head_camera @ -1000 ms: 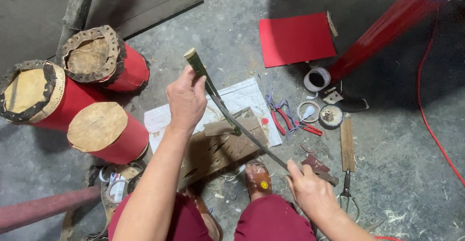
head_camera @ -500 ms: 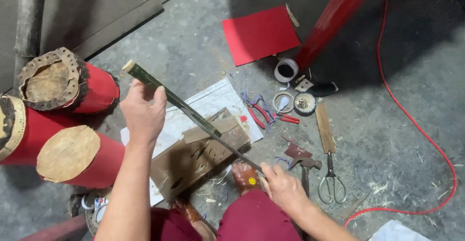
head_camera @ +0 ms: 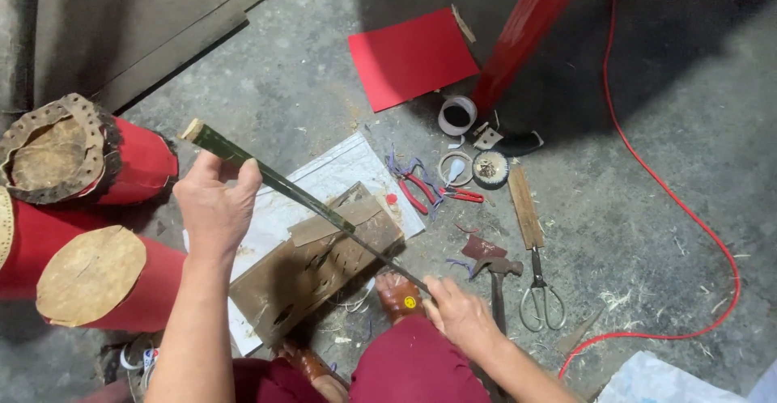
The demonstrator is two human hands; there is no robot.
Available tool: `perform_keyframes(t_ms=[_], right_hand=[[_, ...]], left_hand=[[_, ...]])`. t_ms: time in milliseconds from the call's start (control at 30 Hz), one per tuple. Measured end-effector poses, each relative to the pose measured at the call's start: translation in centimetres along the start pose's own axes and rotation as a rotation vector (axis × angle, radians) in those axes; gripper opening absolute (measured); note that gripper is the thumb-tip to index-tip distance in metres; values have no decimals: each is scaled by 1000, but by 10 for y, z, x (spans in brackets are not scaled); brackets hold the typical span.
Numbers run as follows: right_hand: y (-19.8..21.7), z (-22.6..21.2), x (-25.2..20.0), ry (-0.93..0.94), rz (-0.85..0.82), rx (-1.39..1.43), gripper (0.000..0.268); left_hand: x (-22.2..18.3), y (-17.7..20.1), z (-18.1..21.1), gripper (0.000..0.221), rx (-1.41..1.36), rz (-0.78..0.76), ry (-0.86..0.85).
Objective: Shaving and shaping thin bamboo sticks using a knife to achieve desired thickness and flexibility for instrument components.
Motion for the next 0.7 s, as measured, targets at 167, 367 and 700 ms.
perform_keyframes(t_ms=[167,367,700], right_hand=[[-2,5,-5,-17,-93,86,37],[-30,17,-32,-100,58,148,36],[-74,30,-21,-653,-211,528,42]], left_hand=[[0,4,-9,17,91,-37,-80],[-8,6,-24,10,186,-9,-233],[-23,18,-34,8,240,-62,-381]])
Point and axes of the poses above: each hand's wrist, its own x-axis towards the middle knuckle, its own y-axis out of the back of the hand, z = x × y, the point moved 1 cm from there along x, towards the middle knuckle, and after that the axes turned 8 degrees about -x, right-handed, at the moved point
